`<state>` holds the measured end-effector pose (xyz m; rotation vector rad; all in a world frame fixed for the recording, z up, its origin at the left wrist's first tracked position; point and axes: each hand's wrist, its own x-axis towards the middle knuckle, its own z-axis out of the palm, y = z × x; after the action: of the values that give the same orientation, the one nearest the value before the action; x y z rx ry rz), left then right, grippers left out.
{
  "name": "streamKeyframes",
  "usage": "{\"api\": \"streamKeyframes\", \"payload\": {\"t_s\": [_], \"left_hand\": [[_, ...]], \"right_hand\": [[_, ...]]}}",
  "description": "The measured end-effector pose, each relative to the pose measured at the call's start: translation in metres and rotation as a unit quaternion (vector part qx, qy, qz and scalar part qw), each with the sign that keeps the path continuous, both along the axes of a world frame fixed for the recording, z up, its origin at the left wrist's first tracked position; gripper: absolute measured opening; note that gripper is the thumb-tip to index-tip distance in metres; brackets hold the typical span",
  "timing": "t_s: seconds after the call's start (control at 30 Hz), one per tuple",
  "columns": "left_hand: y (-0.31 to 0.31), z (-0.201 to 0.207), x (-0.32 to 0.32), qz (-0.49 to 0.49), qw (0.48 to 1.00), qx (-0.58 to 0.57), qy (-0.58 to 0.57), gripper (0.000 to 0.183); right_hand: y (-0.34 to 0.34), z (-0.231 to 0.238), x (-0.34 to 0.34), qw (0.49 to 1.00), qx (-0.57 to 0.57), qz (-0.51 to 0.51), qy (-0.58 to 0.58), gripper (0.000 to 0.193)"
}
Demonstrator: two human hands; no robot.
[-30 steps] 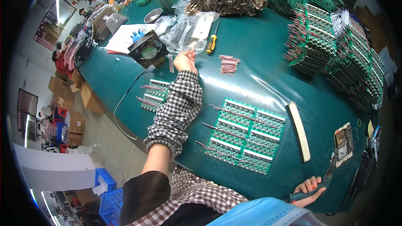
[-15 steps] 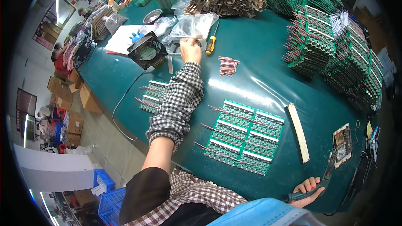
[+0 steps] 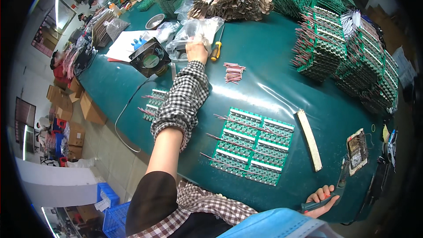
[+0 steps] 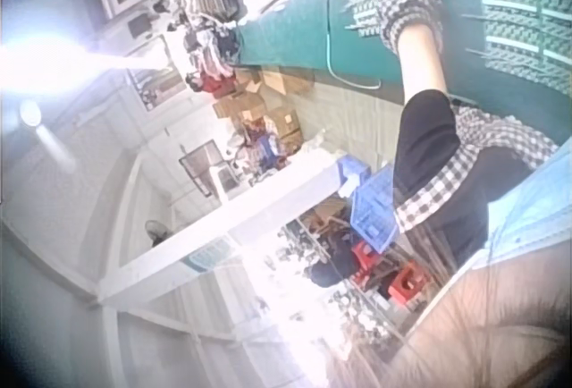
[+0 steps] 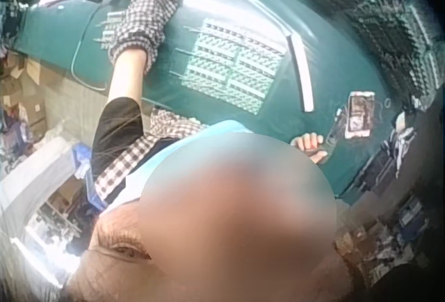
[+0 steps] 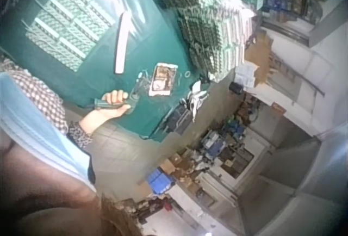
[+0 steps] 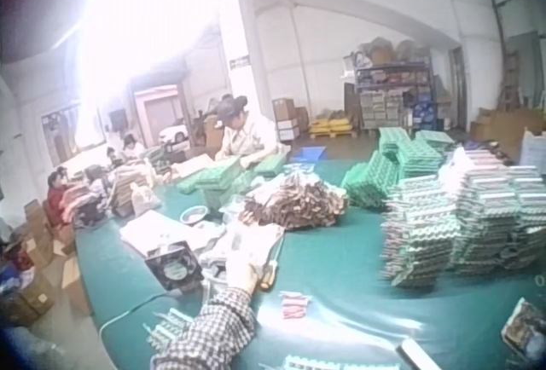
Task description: The person uses a soldering iron to attach wires to multiple green circuit boards laid out on a workbench. They repeatedly pick up wires, position them on the boards, and apply solder to secure the connections. The person also handles the boards to reposition them during the process.
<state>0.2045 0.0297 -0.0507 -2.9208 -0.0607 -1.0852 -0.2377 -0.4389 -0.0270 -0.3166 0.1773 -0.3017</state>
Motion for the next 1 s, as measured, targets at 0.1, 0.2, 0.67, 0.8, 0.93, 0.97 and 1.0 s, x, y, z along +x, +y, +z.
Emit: {"api": "streamKeyframes", "payload": {"t_s": [0.1, 0.2, 0.67, 0.8, 0.93, 0.97, 1.0], "left_hand": [[0.002, -0.001, 0.003, -0.008, 1.0, -0.008, -0.008, 0.031], [-0.001, 0.002, 0.003, 0.028, 0.999, 0.017, 0.01, 0.027], [-0.003, 0.038, -0.13, -0.102, 0.987, -0.114, 0.052, 0.012], [0.009, 0.045, -0.156, -0.141, 0.934, -0.211, 0.253, 0.02], [0.005, 0.05, -0.13, -0.006, 0.966, -0.218, 0.141, 0.038], [0.01, 0.049, -0.121, 0.016, 0.961, -0.235, 0.144, 0.043], [0.009, 0.04, -0.107, 0.027, 0.956, -0.253, 0.148, 0.049]], "right_hand": [[-0.001, -0.002, -0.001, 1.0, -0.006, 0.002, -0.005, 0.033], [-0.005, -0.005, -0.003, 1.0, -0.01, 0.017, -0.023, 0.034], [0.0, 0.002, 0.002, 1.0, -0.007, 0.005, -0.003, 0.031], [0.007, 0.007, 0.003, 1.0, -0.015, -0.008, -0.001, 0.031], [0.014, 0.005, 0.002, 1.0, -0.007, -0.006, 0.01, 0.031], [0.014, 0.003, 0.001, 1.0, -0.001, -0.008, 0.013, 0.031], [0.011, 0.001, 0.002, 1.0, 0.006, 0.009, -0.004, 0.03]]}}
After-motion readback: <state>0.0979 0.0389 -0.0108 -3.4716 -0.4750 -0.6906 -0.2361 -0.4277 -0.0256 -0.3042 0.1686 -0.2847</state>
